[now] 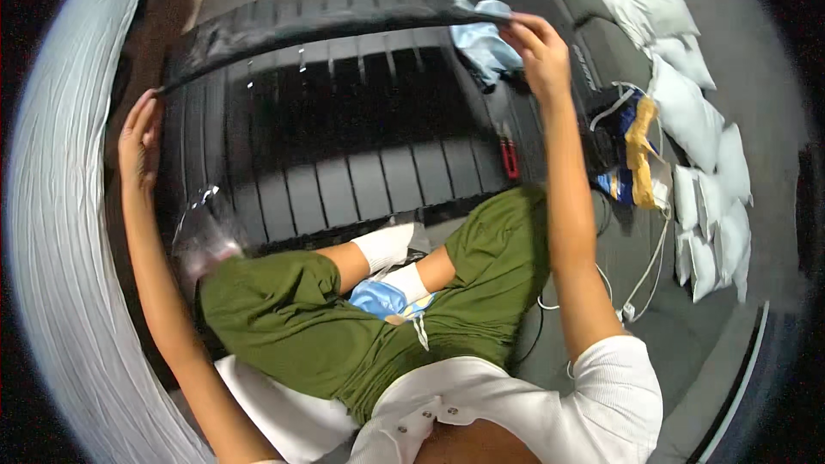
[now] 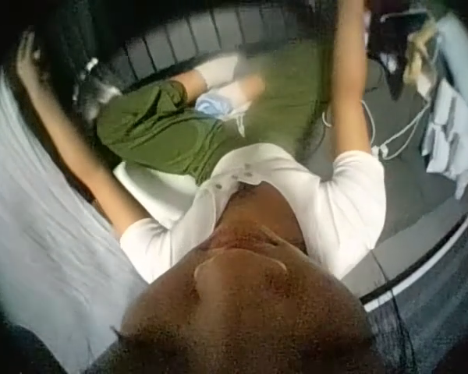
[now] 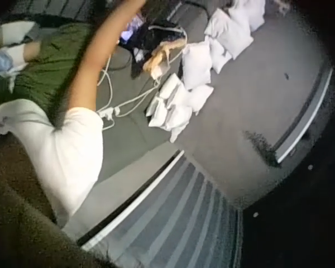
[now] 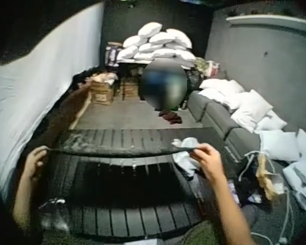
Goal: The person is folding, inspecting, and trimming loose threads from various pieces of clothing on a low slatted table.
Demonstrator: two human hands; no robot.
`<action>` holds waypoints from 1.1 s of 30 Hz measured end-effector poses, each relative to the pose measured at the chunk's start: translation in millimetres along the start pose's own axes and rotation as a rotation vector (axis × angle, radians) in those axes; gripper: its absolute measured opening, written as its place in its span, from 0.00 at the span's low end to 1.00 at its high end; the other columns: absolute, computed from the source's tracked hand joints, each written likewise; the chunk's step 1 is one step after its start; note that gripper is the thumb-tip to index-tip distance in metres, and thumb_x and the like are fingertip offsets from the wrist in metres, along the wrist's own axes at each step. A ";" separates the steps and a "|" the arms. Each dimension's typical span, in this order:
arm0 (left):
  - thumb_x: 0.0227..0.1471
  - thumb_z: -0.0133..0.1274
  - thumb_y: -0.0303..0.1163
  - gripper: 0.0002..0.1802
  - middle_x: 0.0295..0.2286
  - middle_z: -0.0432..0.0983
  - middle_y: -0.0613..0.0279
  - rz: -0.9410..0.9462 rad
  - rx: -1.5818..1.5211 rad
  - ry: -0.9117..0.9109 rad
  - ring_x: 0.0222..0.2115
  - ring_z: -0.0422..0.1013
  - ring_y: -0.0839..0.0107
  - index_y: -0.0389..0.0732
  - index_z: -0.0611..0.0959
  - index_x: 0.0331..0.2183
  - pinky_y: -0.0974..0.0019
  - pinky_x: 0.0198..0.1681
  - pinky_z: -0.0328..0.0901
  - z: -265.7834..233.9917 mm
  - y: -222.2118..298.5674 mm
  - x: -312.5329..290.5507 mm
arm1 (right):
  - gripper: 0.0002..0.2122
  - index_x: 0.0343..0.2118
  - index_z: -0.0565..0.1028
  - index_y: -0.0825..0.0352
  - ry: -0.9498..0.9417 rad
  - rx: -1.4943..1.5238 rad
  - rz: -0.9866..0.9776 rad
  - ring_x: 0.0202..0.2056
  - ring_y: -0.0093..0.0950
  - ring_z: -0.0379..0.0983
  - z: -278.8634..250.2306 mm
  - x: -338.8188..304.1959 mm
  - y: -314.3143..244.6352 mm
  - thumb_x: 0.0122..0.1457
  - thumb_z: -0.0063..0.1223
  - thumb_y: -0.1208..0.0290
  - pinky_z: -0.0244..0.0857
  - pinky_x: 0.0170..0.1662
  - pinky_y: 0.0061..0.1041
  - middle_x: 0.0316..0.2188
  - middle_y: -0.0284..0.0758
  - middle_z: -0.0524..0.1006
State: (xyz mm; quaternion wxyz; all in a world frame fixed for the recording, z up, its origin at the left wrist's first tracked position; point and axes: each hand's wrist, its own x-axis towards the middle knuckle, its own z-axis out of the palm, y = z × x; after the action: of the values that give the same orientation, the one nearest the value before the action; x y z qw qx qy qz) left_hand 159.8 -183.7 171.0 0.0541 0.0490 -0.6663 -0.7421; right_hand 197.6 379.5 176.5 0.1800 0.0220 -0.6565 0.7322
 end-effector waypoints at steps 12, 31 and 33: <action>0.42 0.54 0.24 0.08 0.24 0.74 0.70 -0.424 0.575 -0.525 0.22 0.66 0.83 0.36 0.80 0.31 0.78 0.26 0.61 -8.6 -95.9 -88.7 | 0.07 0.31 0.74 0.71 -0.538 -0.489 0.415 0.35 0.19 0.70 -66.2 -77.8 86.6 0.48 0.51 0.78 0.62 0.40 0.18 0.33 0.33 0.76; 0.51 0.42 0.26 0.14 0.38 0.71 0.61 0.115 0.470 0.093 0.40 0.65 0.73 0.40 0.74 0.41 0.72 0.45 0.57 41.4 -148.4 18.1 | 0.03 0.24 0.68 0.66 0.022 -0.318 -0.004 0.28 0.18 0.63 -3.8 -13.7 156.9 0.51 0.43 0.80 0.57 0.36 0.15 0.22 0.26 0.67; 0.51 0.41 0.27 0.12 0.38 0.71 0.56 0.217 0.513 0.181 0.39 0.66 0.68 0.40 0.75 0.39 0.69 0.45 0.58 49.8 -174.1 21.2 | 0.06 0.24 0.69 0.70 -0.016 -0.581 -0.075 0.30 0.22 0.66 1.2 -7.8 169.2 0.49 0.37 0.83 0.58 0.39 0.18 0.23 0.31 0.70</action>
State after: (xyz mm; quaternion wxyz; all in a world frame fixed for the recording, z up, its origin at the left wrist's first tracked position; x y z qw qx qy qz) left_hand 129.1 -119.3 3.2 0.1785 0.0556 -0.8258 -0.5320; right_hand 155.1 364.1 13.2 0.2008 -0.0005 -0.8389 0.5059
